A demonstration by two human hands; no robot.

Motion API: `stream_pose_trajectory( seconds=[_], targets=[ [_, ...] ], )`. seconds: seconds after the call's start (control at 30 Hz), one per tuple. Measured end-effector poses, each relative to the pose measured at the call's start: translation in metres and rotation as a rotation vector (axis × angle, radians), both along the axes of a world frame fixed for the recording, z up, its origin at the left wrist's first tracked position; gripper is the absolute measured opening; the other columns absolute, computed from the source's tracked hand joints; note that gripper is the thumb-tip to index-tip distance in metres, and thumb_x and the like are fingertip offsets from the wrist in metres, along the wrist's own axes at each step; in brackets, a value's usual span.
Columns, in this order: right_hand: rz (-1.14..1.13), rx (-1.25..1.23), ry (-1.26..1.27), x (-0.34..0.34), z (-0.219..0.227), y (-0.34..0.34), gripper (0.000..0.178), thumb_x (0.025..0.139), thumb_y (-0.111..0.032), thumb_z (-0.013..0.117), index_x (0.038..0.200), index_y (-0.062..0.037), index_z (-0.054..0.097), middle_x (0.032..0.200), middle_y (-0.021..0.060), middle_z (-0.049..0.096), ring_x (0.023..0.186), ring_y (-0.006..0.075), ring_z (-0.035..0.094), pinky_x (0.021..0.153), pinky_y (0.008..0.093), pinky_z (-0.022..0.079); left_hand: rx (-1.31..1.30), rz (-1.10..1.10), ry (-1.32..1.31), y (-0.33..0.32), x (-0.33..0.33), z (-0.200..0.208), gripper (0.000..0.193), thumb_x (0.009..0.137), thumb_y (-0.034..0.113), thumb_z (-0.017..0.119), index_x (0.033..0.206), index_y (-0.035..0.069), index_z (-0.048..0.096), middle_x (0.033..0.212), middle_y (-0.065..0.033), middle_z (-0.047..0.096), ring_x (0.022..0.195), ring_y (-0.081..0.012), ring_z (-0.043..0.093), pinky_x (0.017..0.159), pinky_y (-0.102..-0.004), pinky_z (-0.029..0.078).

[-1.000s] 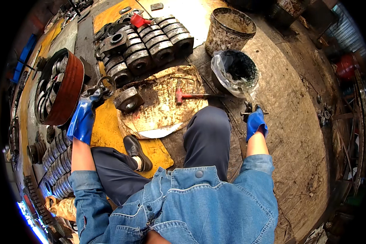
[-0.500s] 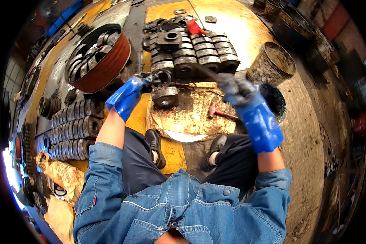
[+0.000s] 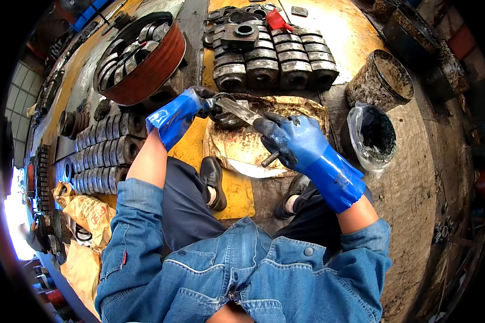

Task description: The person cleans metal blocks by hand. They use pliers to hold metal components, scrape residue from surfaces, and use a small hammer to tap parts into place on a large metal assembly on the floor.

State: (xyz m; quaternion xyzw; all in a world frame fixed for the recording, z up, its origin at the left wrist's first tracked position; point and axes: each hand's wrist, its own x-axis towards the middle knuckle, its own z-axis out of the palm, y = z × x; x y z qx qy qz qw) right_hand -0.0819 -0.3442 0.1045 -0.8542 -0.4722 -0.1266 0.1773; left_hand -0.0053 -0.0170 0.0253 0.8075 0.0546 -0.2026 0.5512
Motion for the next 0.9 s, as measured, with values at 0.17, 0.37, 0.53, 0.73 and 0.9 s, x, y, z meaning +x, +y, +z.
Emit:
stream_pose_trajectory(
  seconds=[0.17, 0.37, 0.53, 0.73, 0.9],
  targets=[
    [-0.040, -0.039, 0.045, -0.003, 0.006, 0.005, 0.036, 0.084, -0.024, 0.062, 0.119, -0.0196, 0.056, 0.113, 0.0147, 0.062, 0.079, 0.0343, 0.066, 0.064, 0.0434, 0.053, 0.022, -0.107, 0.007, 0.004, 0.000, 0.000, 0.026, 0.082, 0.001, 0.062, 0.107, 0.004, 0.067, 0.081, -0.0035, 0.068, 0.063, -0.0105, 0.059, 0.049, -0.0238, 0.046],
    [-0.008, 0.037, 0.055, 0.001, 0.000, 0.006, 0.037, 0.082, -0.023, 0.063, 0.119, -0.0182, 0.056, 0.105, 0.0139, 0.065, 0.076, 0.0345, 0.066, 0.063, 0.0422, 0.053, -0.033, -0.120, -0.027, 0.008, 0.001, -0.004, 0.028, 0.078, -0.002, 0.062, 0.103, 0.006, 0.070, 0.077, -0.0022, 0.068, 0.060, -0.0094, 0.058, 0.050, -0.0244, 0.047],
    [-0.009, -0.016, 0.126, 0.007, -0.003, 0.004, 0.038, 0.082, -0.022, 0.064, 0.118, -0.0170, 0.056, 0.097, 0.0141, 0.066, 0.075, 0.0349, 0.065, 0.062, 0.0425, 0.052, -0.061, -0.116, 0.039, 0.008, -0.001, -0.003, 0.027, 0.077, 0.000, 0.065, 0.102, 0.006, 0.071, 0.077, -0.0023, 0.068, 0.060, -0.0103, 0.060, 0.050, -0.0254, 0.048],
    [-0.045, 0.039, 0.249, 0.018, -0.019, -0.002, 0.037, 0.080, -0.015, 0.063, 0.116, -0.0165, 0.059, 0.088, 0.0119, 0.065, 0.073, 0.0342, 0.063, 0.061, 0.0428, 0.050, 0.085, -0.166, -0.003, 0.003, -0.007, 0.001, 0.018, 0.085, 0.008, 0.060, 0.101, 0.009, 0.069, 0.077, -0.0014, 0.069, 0.058, -0.0081, 0.056, 0.045, -0.0216, 0.039],
    [0.037, 0.161, 0.659, 0.035, -0.029, -0.009, 0.042, 0.084, -0.004, 0.051, 0.126, -0.0054, 0.052, 0.078, 0.0042, 0.060, 0.066, 0.0154, 0.058, 0.052, 0.0241, 0.044, 0.111, -0.124, -0.047, 0.000, -0.008, 0.002, 0.015, 0.087, 0.013, 0.065, 0.100, 0.009, 0.069, 0.077, -0.0001, 0.068, 0.059, -0.0079, 0.058, 0.047, -0.0226, 0.044]
  ],
)
